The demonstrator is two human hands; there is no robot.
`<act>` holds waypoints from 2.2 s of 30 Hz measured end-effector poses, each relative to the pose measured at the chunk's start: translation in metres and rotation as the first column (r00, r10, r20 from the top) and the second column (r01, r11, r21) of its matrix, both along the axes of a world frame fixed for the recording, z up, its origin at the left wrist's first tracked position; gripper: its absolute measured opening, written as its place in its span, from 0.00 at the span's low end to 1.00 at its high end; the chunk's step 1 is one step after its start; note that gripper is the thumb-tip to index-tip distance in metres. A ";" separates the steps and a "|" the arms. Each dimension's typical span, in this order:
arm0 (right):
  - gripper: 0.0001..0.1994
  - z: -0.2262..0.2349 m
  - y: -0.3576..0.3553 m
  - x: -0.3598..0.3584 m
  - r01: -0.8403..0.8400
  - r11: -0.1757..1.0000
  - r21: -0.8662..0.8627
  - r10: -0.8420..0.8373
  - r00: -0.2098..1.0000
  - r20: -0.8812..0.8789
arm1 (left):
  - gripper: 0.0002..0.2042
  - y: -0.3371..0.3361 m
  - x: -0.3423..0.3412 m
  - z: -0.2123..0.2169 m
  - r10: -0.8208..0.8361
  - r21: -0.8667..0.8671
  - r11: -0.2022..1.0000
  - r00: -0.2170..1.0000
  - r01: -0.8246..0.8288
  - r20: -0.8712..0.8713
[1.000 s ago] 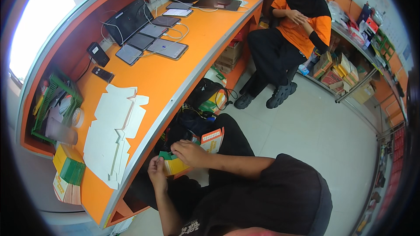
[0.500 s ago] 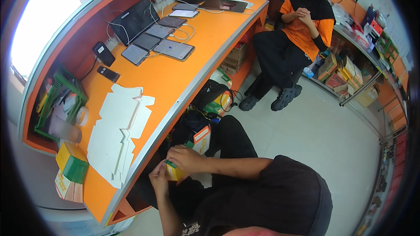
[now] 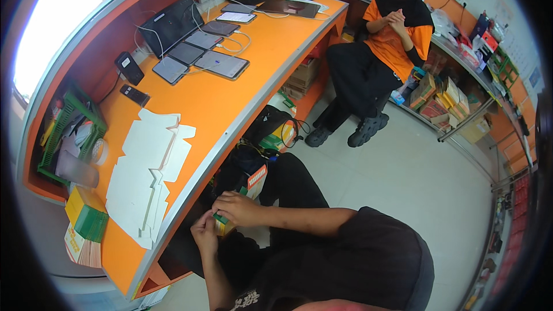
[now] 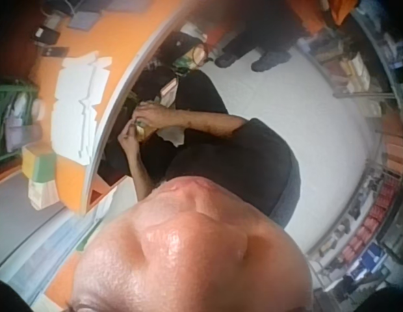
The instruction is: The person sits on the floor and folds flat white paper sheets into small rectangular boxes. They repeatedly pick up sheets, fold the sides, and stack the finished boxes on the orange desk.
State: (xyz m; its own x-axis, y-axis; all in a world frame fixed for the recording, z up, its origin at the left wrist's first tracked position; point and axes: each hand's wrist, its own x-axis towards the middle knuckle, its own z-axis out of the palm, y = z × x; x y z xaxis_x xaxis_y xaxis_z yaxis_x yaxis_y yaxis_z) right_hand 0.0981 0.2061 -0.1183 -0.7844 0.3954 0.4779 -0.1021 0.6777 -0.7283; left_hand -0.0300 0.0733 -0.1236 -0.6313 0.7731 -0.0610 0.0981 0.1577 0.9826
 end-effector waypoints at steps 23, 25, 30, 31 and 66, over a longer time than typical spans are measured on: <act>0.09 -0.010 0.012 0.004 -0.178 0.845 -0.504 0.260 0.961 0.097 | 0.09 -0.001 -0.002 0.035 -0.244 -0.147 0.965 0.953 0.219 -0.178; 0.09 -0.006 0.013 0.007 -0.165 0.849 -0.502 0.263 0.956 0.131 | 0.08 -0.001 -0.002 0.030 -0.214 -0.127 0.970 0.975 0.206 -0.054; 0.08 0.004 0.021 0.014 -0.154 0.808 -0.569 0.315 0.929 0.196 | 0.07 0.004 0.002 0.033 -0.178 -0.142 0.973 0.983 0.184 0.053; 0.08 0.001 0.022 0.015 -0.147 0.811 -0.566 0.313 0.927 0.206 | 0.08 0.006 0.006 0.038 -0.176 -0.145 0.972 0.981 0.186 0.080; 0.13 0.022 0.009 0.015 -0.315 0.531 -0.787 0.702 0.684 0.200 | 0.05 -0.037 -0.002 0.058 -0.320 -0.096 0.940 0.944 0.326 0.076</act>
